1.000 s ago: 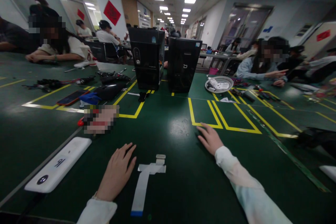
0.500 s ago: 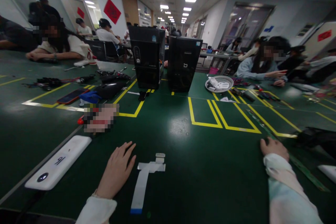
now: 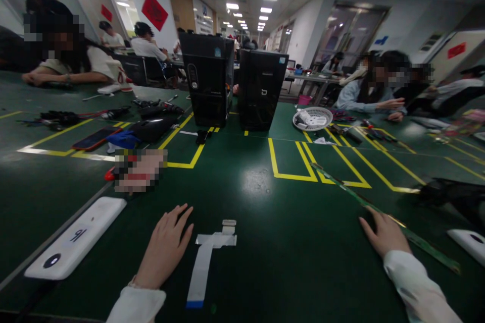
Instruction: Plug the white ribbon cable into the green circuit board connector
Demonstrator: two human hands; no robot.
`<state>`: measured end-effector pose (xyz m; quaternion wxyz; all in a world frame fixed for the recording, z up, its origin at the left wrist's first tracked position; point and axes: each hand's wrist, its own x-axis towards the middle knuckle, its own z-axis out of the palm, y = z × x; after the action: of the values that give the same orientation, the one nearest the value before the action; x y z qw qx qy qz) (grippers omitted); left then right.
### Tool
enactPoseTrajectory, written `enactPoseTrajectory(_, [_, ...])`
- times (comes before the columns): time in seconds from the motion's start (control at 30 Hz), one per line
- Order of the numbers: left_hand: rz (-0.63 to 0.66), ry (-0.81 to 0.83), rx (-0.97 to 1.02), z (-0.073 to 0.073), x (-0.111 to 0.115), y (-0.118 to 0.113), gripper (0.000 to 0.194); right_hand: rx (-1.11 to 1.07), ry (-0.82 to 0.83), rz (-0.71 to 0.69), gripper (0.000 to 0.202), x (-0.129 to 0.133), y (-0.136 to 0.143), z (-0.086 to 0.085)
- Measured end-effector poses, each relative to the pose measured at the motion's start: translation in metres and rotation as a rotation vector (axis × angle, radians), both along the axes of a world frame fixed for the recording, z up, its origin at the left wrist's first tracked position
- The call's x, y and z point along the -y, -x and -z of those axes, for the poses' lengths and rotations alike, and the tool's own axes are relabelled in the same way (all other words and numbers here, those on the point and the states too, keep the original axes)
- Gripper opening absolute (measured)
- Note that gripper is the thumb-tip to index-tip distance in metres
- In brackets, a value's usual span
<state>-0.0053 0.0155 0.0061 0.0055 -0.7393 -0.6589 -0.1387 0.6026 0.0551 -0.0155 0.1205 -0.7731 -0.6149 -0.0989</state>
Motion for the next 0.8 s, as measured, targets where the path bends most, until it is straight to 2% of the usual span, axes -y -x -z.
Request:
enactPoseTrajectory(0.17, [0.01, -0.034, -0.002, -0.001, 0.0, -0.002, 0.05, -0.066, -0.016, -0.181, 0.063, 0.041, 0.013, 0.007])
enactPoseTrajectory(0.3, [-0.003, -0.02, 0.008, -0.002, 0.001, -0.003, 0.05, -0.127, -0.057, -0.222, 0.058, 0.063, 0.013, 0.004])
enactPoseTrajectory(0.37, [-0.013, -0.009, 0.007, -0.004, 0.001, -0.004, 0.05, -0.121, -0.119, -0.158, 0.06, 0.069, 0.001, 0.004])
enactPoseTrajectory(0.43, [-0.016, 0.003, 0.0, -0.005, 0.002, -0.004, 0.05, -0.101, -0.15, -0.014, 0.066, 0.073, -0.021, 0.006])
enactPoseTrajectory(0.5, [-0.014, 0.012, -0.005, -0.006, 0.002, -0.004, 0.05, -0.101, -0.112, 0.138, 0.076, 0.074, -0.05, 0.01])
enactPoseTrajectory(0.57, [-0.011, 0.012, -0.004, -0.006, 0.002, -0.003, 0.051, -0.137, -0.049, 0.214, 0.083, 0.073, -0.078, 0.016])
enactPoseTrajectory(0.67, [-0.01, 0.006, 0.004, -0.005, 0.002, -0.003, 0.051, -0.158, -0.04, 0.201, 0.082, 0.069, -0.106, 0.025])
enactPoseTrajectory(0.8, [-0.012, 0.018, 0.007, -0.003, 0.001, -0.002, 0.051, -0.053, -0.087, 0.113, 0.079, 0.063, -0.102, 0.026])
